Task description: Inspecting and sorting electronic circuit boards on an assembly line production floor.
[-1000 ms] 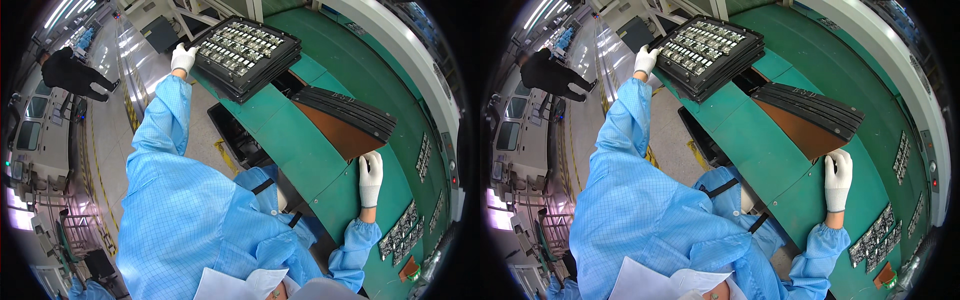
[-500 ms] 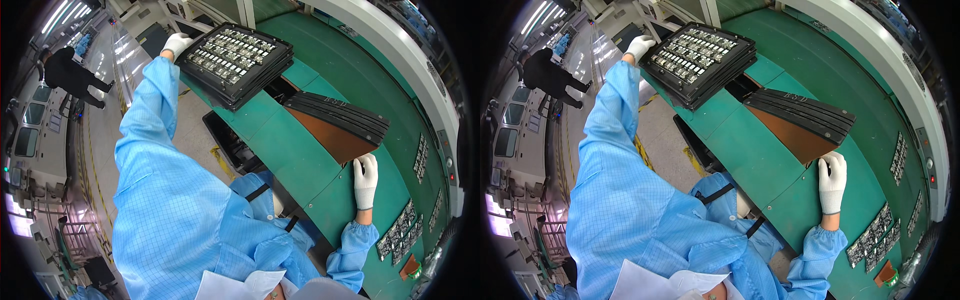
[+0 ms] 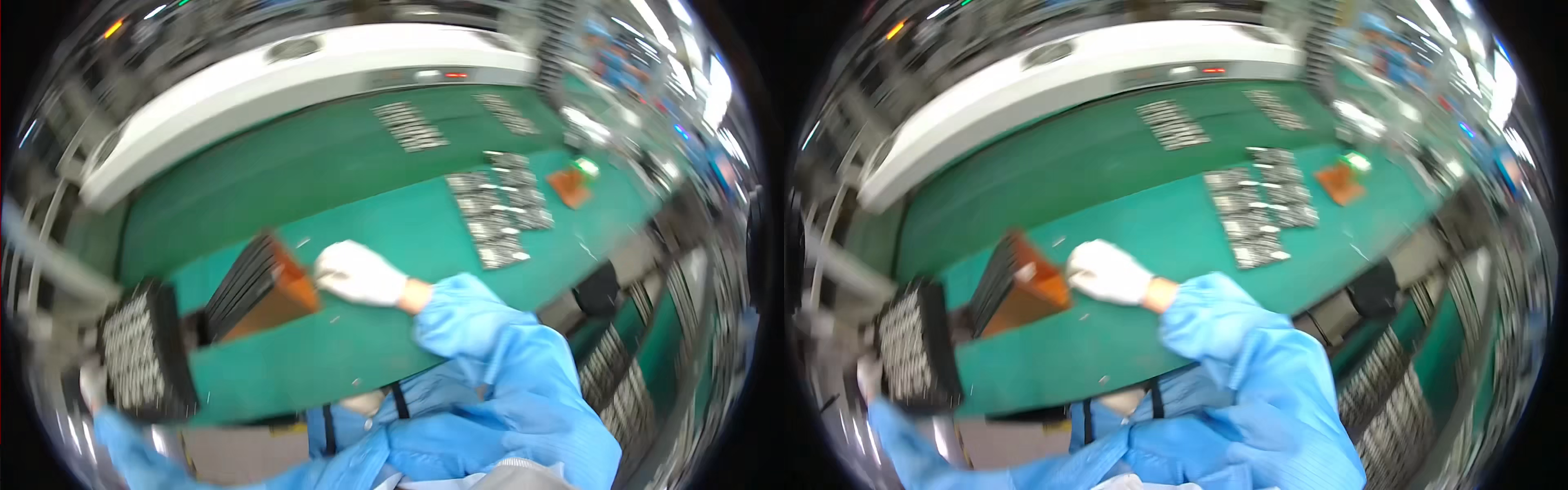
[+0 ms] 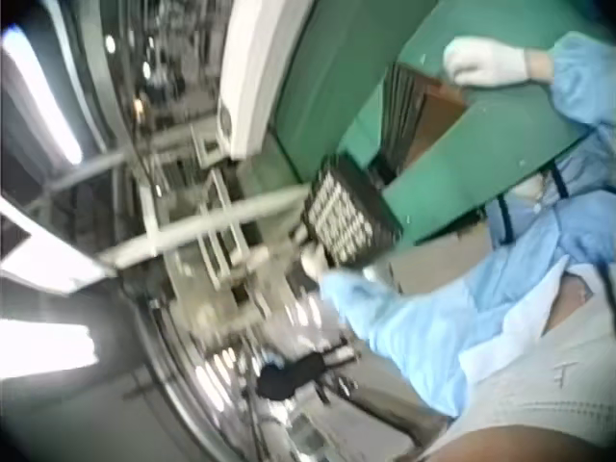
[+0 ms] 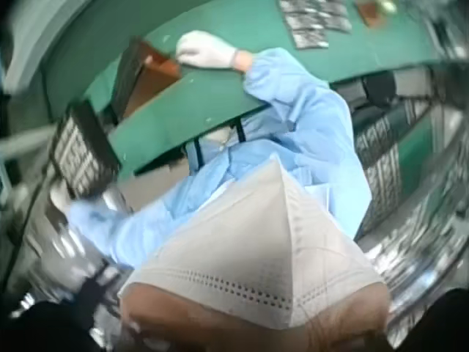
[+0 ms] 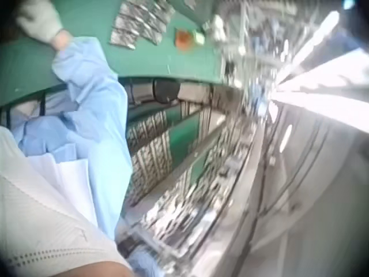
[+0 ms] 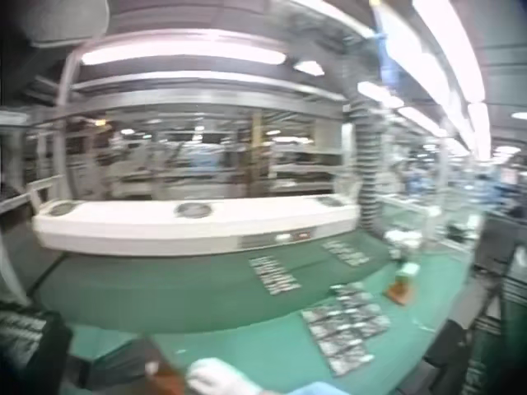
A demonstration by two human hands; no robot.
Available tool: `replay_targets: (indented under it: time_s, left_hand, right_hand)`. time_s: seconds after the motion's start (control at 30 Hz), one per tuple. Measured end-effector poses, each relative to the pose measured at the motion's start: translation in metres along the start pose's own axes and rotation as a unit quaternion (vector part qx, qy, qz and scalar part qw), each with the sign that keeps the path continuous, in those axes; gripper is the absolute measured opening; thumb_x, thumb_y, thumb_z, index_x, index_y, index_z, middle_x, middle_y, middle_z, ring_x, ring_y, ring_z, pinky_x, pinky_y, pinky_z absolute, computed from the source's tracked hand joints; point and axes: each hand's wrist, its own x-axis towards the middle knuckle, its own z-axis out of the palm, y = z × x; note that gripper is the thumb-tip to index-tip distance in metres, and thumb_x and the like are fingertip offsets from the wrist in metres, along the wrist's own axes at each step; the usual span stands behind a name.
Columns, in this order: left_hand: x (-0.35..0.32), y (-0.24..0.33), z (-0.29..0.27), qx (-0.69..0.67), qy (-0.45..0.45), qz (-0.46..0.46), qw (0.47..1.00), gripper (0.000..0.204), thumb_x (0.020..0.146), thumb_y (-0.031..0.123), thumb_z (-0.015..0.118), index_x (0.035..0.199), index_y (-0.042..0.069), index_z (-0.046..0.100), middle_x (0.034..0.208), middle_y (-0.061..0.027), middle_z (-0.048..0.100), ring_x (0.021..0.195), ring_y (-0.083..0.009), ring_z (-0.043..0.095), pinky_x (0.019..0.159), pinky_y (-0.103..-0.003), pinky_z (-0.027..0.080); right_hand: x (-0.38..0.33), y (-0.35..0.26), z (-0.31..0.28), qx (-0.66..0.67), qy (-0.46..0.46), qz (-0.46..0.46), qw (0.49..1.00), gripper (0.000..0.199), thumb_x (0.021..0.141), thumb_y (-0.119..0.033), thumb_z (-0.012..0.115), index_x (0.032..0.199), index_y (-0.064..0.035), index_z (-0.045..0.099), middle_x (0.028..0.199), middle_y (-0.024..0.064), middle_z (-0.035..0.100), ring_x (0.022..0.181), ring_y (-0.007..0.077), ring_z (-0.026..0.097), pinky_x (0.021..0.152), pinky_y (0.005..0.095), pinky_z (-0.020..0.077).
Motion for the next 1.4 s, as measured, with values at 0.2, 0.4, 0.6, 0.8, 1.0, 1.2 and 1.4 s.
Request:
replay_targets:
  time_s: [0.2, 0.4, 0.6, 0.8, 1.0, 1.2, 1.4]
  left_hand:
    - [0.049, 0.024, 0.057, -0.292, 0.05, -0.041, 0.954, 0.031, 0.073, -0.004, 0.068, 0.104, -0.007, 0.066, 0.095, -0.0182, 0.071, 0.09, -0.03, 0.068, 0.087, -0.037, 0.054]
    - [0.077, 0.003, 0.04, -0.233, 0.014, -0.042, 0.972, 0.045, 0.075, -0.003, 0.07, 0.119, -0.002, 0.065, 0.101, -0.0161, 0.071, 0.091, -0.0271, 0.067, 0.088, -0.035, 0.054]
    - [0.051, 0.063, 0.014, -0.173, 0.048, 0.128, 0.975, 0.051, 0.081, 0.018, 0.074, 0.13, 0.004, 0.066, 0.121, -0.0166, 0.07, 0.106, -0.0283, 0.068, 0.096, -0.036, 0.053]
    - [0.07, 0.128, -0.025, -0.049, -0.104, 0.113, 0.987, 0.058, 0.083, 0.001, 0.058, 0.141, 0.008, 0.059, 0.14, -0.0136, 0.061, 0.115, -0.0285, 0.065, 0.098, -0.037, 0.052]
    - [0.082, 0.104, -0.079, -0.106, -0.018, 0.082, 0.991, 0.044, 0.08, 0.021, 0.078, 0.119, 0.002, 0.072, 0.112, -0.0186, 0.074, 0.107, -0.0313, 0.07, 0.095, -0.039, 0.053]
    - [0.094, 0.14, -0.081, -0.124, -0.103, 0.038, 0.986, 0.041, 0.087, 0.02, 0.077, 0.125, 0.008, 0.071, 0.117, -0.0127, 0.074, 0.108, -0.0298, 0.07, 0.096, -0.041, 0.052]
    - [0.112, 0.163, -0.062, -0.089, -0.063, 0.061, 0.992, 0.044, 0.091, 0.023, 0.075, 0.133, 0.014, 0.067, 0.126, -0.0131, 0.07, 0.117, -0.031, 0.066, 0.1, -0.042, 0.052]
  right_hand:
    - [-0.012, 0.001, -0.01, -0.037, 0.007, 0.07, 0.997, 0.015, 0.093, -0.02, 0.06, 0.086, -0.008, 0.066, 0.099, 0.0084, 0.062, 0.097, 0.0302, 0.059, 0.088, 0.0422, 0.0483]
    - [-0.014, -0.003, -0.013, -0.018, 0.017, 0.087, 0.996, 0.019, 0.091, -0.02, 0.06, 0.085, -0.0061, 0.072, 0.1, 0.0096, 0.064, 0.099, 0.0308, 0.059, 0.091, 0.0422, 0.0487]
    - [-0.014, -0.001, -0.006, -0.009, 0.012, 0.103, 0.995, 0.016, 0.09, -0.02, 0.062, 0.082, -0.0093, 0.071, 0.099, 0.0093, 0.064, 0.098, 0.0304, 0.059, 0.091, 0.0423, 0.049]
    - [-0.008, -0.009, -0.034, -0.09, -0.031, 0.042, 0.995, 0.014, 0.089, -0.018, 0.067, 0.095, -0.006, 0.072, 0.102, 0.0132, 0.069, 0.098, 0.0333, 0.063, 0.088, 0.0417, 0.0498]
    - [-0.01, -0.006, -0.029, -0.013, -0.023, 0.092, 0.995, 0.007, 0.091, -0.004, 0.066, 0.095, 0.0011, 0.064, 0.098, 0.0132, 0.062, 0.09, 0.0294, 0.06, 0.083, 0.0361, 0.0492]
    - [-0.009, -0.008, -0.023, -0.012, -0.035, 0.116, 0.993, 0.021, 0.096, -0.005, 0.064, 0.114, 0.0051, 0.064, 0.11, 0.0139, 0.067, 0.1, 0.0244, 0.064, 0.091, 0.0341, 0.0493]
    - [-0.011, -0.007, -0.025, -0.04, -0.046, 0.171, 0.983, 0.022, 0.096, -0.007, 0.064, 0.114, 0.0049, 0.064, 0.111, 0.0147, 0.068, 0.1, 0.0255, 0.065, 0.091, 0.0349, 0.0498]
